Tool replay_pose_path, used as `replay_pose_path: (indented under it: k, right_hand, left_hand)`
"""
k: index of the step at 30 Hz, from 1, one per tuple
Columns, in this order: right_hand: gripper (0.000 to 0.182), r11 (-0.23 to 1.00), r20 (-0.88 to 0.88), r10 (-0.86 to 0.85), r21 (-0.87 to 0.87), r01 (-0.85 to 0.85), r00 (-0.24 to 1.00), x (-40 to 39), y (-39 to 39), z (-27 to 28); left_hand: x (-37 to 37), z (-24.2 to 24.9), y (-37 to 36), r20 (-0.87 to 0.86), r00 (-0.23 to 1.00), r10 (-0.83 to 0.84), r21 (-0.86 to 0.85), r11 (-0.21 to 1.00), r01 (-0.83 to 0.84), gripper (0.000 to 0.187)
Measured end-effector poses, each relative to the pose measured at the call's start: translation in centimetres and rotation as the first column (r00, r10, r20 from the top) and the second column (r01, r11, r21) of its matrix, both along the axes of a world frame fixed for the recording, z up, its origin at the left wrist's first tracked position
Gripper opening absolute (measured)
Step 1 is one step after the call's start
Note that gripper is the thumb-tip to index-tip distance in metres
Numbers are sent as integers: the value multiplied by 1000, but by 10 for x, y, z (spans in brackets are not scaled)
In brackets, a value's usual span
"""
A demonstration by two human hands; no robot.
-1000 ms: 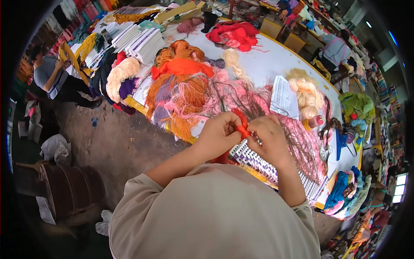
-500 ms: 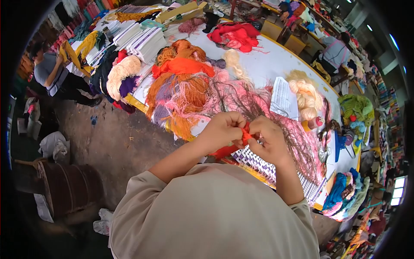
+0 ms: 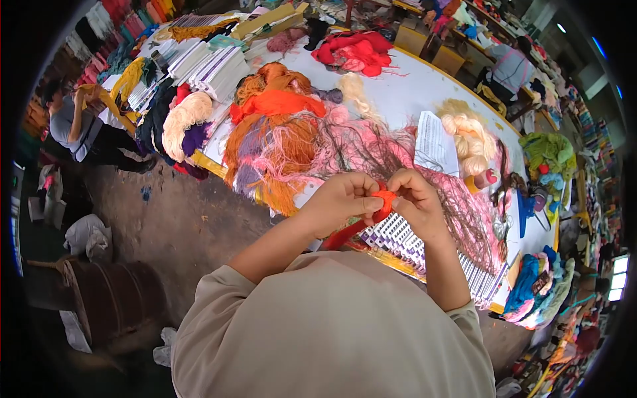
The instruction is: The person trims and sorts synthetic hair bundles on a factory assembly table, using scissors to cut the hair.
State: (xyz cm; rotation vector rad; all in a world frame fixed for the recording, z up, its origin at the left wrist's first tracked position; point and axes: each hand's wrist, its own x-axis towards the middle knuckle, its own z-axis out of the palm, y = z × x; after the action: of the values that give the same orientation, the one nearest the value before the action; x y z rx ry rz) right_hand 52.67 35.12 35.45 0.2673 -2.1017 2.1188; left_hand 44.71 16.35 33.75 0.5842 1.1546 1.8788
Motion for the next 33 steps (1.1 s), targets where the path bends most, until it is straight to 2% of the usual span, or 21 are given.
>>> replay_pose_path:
  k: [1, 2, 3, 4, 6, 7, 9, 12, 14, 15, 16, 17, 19, 21, 23, 24, 25, 26, 30, 32, 33]
  right_hand:
    - [19, 1000, -1, -3, -2, 3, 1000, 1, -3, 4]
    - [19, 972, -91, -75, 215, 93, 993, 1, -8, 13]
    - [20, 888, -196, -129, 414, 201, 972, 2, -9, 19]
    - [23, 756, -352, -77, 590, 285, 933, 1, -7, 21]
    - [26, 522, -504, 87, 758, 391, 860, 1, -5, 30]
    - [25, 493, -491, 104, 781, 384, 865, 1, -4, 29]
    - [22, 485, -456, 112, 800, 352, 883, 3, -3, 26]
    - [18, 539, -411, 143, 795, 277, 901, 6, -3, 29]
    - [19, 720, -325, 89, 674, 164, 942, 9, 0, 33]
    - [18, 775, -264, 49, 618, 130, 963, 11, 1, 31]
    - [17, 846, -193, 7, 523, 97, 981, 13, -1, 28]
    - [17, 905, -118, -29, 419, 76, 993, 13, -2, 24]
    - [18, 919, -161, -31, 383, 91, 987, 9, 0, 13]
    - [22, 937, -251, -113, 296, 188, 961, 8, -3, 10]
    - [30, 917, -282, -110, 341, 207, 953, 11, -5, 24]
    - [31, 789, -392, -78, 537, 297, 917, 10, -7, 30]
    - [33, 611, -488, -18, 686, 396, 873, 9, -9, 34]
    - [36, 571, -494, -39, 702, 425, 868, 9, -12, 34]
    - [32, 580, -462, -85, 698, 421, 883, 10, -6, 20]
    - [22, 833, -260, -239, 440, 335, 936, 12, -7, 13]
    - [22, 835, -262, -237, 438, 334, 936, 12, -8, 3]
  left_hand:
    - [-2, -2, -2, 81, 996, -41, 20, 999, 39, 14]
    - [-3, -1, -5, 79, 996, -47, 18, 999, 45, 14]
    - [-4, 2, -6, 62, 998, 5, -55, 998, -2, 13]
    - [-4, 5, -6, 40, 998, 51, -125, 991, -45, 12]
    - [-2, 6, -3, -10, 999, 51, -140, 989, -52, 13]
    - [-2, 6, -4, -56, 998, 38, -190, 981, -48, 13]
    - [0, 9, -5, -90, 996, 8, -254, 967, -31, 11]
    - [0, 7, -9, -28, 998, -53, -197, 979, 46, 12]
    - [-2, 9, -15, 19, 999, -37, -153, 987, 40, 13]
    - [-4, 9, -17, 63, 997, -32, -105, 994, 39, 14]
    - [-5, 8, -17, 189, 981, -49, -18, 998, 53, 13]
    - [-4, 10, -15, 188, 982, -38, -25, 999, 43, 13]
    - [-1, 16, -11, 280, 960, -6, 45, 999, -6, 12]
    - [-2, 15, -9, 242, 969, 38, 34, 998, -48, 12]
    - [-1, 11, -7, 166, 979, 121, -35, 993, -116, 12]
    - [1, 9, -5, 169, 979, 118, -39, 993, -113, 12]
    - [2, 9, -3, 127, 986, 106, -40, 994, -102, 12]
    - [2, 9, 0, 82, 992, 93, -41, 995, -90, 12]
    - [4, 8, 6, -56, 991, 124, -80, 989, -128, 12]
    - [9, 10, 7, -286, 936, 206, -65, 970, -233, 13]
    - [10, 12, 9, -288, 935, 208, -65, 970, -236, 13]
